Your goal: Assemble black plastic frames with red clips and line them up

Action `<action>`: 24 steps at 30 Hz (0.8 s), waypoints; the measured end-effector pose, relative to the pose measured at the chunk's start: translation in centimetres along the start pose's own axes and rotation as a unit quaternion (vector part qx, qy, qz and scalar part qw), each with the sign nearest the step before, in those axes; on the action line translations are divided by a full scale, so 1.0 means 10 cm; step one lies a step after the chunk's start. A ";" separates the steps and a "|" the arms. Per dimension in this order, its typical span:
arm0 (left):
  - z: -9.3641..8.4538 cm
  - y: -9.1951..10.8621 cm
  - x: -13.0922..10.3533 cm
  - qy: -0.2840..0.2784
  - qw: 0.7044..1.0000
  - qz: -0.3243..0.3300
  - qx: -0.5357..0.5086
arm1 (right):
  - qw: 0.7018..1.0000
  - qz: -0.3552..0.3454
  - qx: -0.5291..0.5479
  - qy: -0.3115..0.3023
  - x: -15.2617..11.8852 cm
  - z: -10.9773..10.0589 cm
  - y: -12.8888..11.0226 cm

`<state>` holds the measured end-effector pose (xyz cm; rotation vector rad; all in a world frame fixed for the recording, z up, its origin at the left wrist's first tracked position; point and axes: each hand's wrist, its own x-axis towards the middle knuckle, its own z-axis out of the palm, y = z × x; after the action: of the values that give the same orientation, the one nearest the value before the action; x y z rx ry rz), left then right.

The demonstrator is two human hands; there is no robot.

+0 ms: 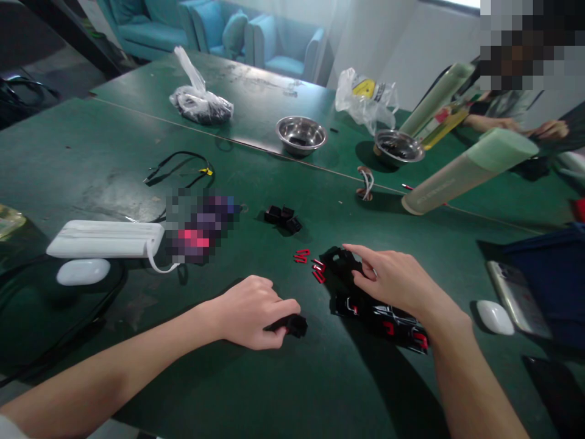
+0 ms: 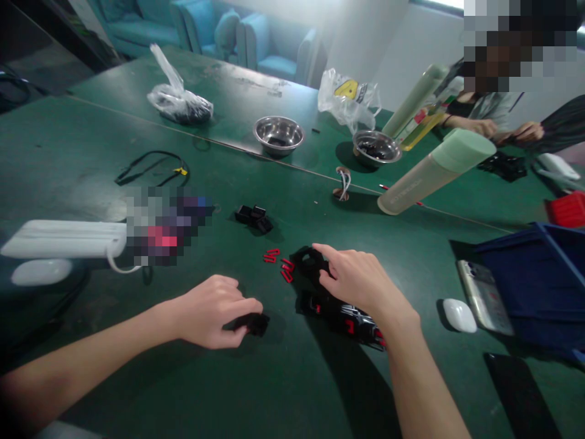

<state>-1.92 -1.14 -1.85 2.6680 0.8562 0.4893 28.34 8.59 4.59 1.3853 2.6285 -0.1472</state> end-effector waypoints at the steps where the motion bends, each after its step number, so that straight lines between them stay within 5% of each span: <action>1: 0.00 0.00 0.00 0.002 1.000 0.000 0.000 | 1.000 0.001 0.002 -0.002 0.00 0.00 0.00; 24: 0.00 0.01 -0.01 0.008 1.000 -0.002 0.001 | 1.000 0.011 0.026 0.000 -0.01 -0.03 0.01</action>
<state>-1.98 -1.29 -1.81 2.6671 0.8663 0.5089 28.39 8.63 4.89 1.4292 2.6277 -0.2139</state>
